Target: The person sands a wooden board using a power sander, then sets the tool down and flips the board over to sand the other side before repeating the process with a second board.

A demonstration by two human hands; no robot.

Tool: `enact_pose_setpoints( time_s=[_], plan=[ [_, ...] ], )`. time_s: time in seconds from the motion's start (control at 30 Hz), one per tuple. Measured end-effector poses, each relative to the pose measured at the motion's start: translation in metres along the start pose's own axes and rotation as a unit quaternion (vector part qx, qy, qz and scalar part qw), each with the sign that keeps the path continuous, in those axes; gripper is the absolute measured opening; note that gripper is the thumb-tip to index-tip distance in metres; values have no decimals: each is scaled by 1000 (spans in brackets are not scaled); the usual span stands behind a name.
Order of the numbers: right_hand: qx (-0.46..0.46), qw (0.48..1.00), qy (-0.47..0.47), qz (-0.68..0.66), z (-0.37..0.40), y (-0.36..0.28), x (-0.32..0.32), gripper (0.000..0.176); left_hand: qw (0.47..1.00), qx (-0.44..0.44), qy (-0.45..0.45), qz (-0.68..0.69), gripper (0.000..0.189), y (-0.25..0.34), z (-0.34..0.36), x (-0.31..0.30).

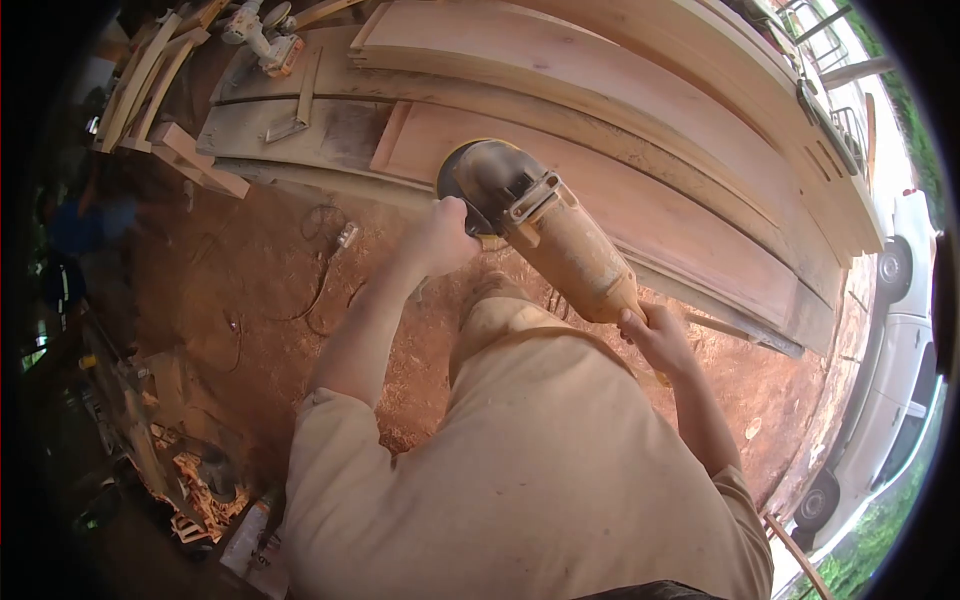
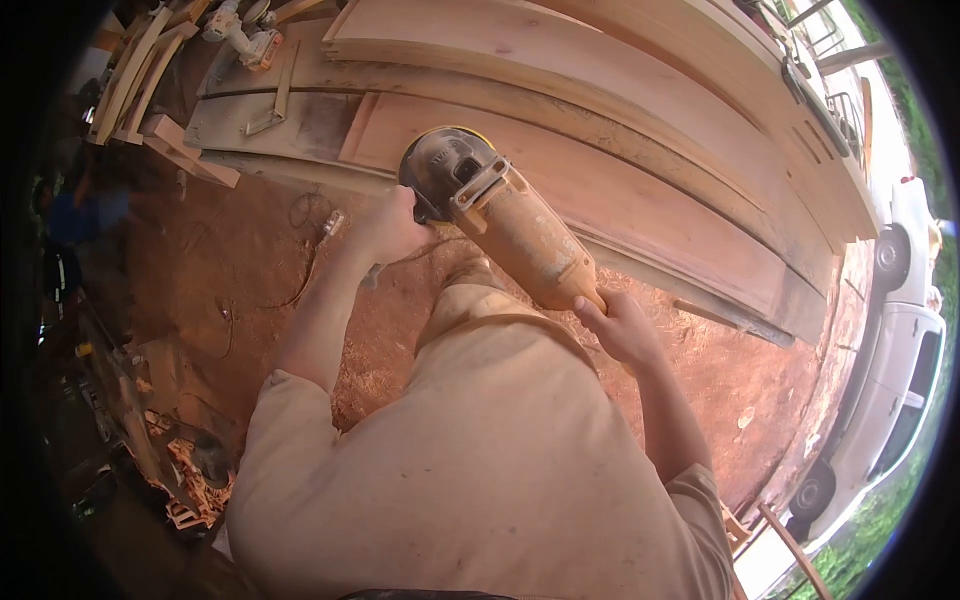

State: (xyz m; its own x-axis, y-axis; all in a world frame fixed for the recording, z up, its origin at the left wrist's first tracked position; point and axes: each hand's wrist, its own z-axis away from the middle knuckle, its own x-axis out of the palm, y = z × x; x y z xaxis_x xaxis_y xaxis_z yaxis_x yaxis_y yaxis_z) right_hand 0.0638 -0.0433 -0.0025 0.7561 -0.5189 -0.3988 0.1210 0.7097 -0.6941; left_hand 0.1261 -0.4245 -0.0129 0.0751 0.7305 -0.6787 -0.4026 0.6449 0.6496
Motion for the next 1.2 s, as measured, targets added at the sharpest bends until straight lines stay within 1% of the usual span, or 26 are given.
enact_pose_setpoints(
  time_s=[0.07, 0.1, 0.17, 0.23, 0.3, 0.37, 0.4, 0.43, 0.47, 0.5, 0.53, 0.57, 0.63, 0.67, 0.73, 0.77, 0.83, 0.87, 0.9, 0.93, 0.97, 1.03, 1.07, 1.1, 1.13, 1.2],
  plan=[
    [12, 1000, -9, 10, -18, -23, 12, 63, 999, -31, -7, -34, 32, -16, -9, -21],
    [2, 1000, -16, -24, -26, -27, 20, 63, 999, -36, -11, -30, 32, -25, -12, -24],
    [1, 998, -22, -62, -37, -37, 30, 63, 993, -91, 19, -75, 36, -41, -18, -28],
    [31, 996, -70, -53, -41, -45, 37, 64, 992, -99, 10, -78, 37, -46, -18, -37],
    [46, 994, -81, -51, -45, -61, 47, 64, 991, -104, 5, -83, 38, -49, -18, -50],
    [63, 993, -88, -53, -50, -77, 55, 64, 989, -122, 36, -74, 33, -51, -15, -61],
    [53, 991, -108, -50, -53, -82, 57, 64, 990, -116, 22, -76, 33, -52, -13, -65],
    [44, 990, -126, -49, -56, -86, 57, 64, 988, -128, 28, -78, 30, -54, -12, -69],
    [59, 990, -115, -61, -58, -90, 56, 64, 987, -138, 31, -80, 28, -56, -13, -71],
    [68, 986, -142, -62, -61, -94, 55, 64, 989, -126, 13, -82, 28, -57, -15, -73],
    [76, 980, -170, -63, -62, -97, 53, 65, 988, -137, 18, -75, 27, -59, -16, -74],
    [88, 980, -161, -71, -61, -101, 49, 65, 986, -149, 25, -68, 27, -59, -18, -72],
    [96, 975, -182, -81, -59, -104, 39, 70, 990, -128, 11, -64, 27, -58, -23, -64],
    [98, 975, -180, -85, -56, -96, 36, 70, 991, -117, 13, -59, 26, -55, -24, -61],
    [68, 979, -156, -109, -48, -76, 29, 75, 993, -97, 27, -64, 27, -37, -22, -48],
    [70, 979, -157, -112, -41, -67, 23, 75, 992, -108, 10, -62, 28, -27, -21, -40],
    [115, 973, -149, -134, -21, -46, 8, 77, 990, -123, -10, -62, 29, -2, -20, -18],
    [116, 972, -154, -135, -11, -28, 2, 77, 990, -125, -18, -69, 30, 15, -20, -7],
    [85, 972, -136, -170, 0, -5, -2, 76, 989, -127, -23, -77, 30, 32, -18, 5],
    [52, 970, -118, -204, 10, 13, -10, 75, 988, -132, -20, -81, 30, 46, -17, 19],
    [49, 969, -124, -207, 24, 28, -21, 75, 987, -126, -29, -96, 30, 60, -16, 37],
    [49, 967, -96, -230, 53, 51, -46, 76, 985, -124, -36, -117, 30, 88, -14, 72],
    [45, 966, -101, -235, 67, 65, -57, 76, 985, -111, -61, -114, 29, 102, -13, 89],
    [65, 962, -92, -250, 81, 81, -67, 76, 985, -98, -85, -112, 29, 117, -12, 105],
    [86, 957, -83, -266, 93, 98, -76, 77, 984, -99, -84, -119, 29, 134, -10, 120],
    [79, 951, -68, -291, 114, 129, -88, 78, 987, -90, -89, -103, 26, 166, -6, 146]
  ],
)
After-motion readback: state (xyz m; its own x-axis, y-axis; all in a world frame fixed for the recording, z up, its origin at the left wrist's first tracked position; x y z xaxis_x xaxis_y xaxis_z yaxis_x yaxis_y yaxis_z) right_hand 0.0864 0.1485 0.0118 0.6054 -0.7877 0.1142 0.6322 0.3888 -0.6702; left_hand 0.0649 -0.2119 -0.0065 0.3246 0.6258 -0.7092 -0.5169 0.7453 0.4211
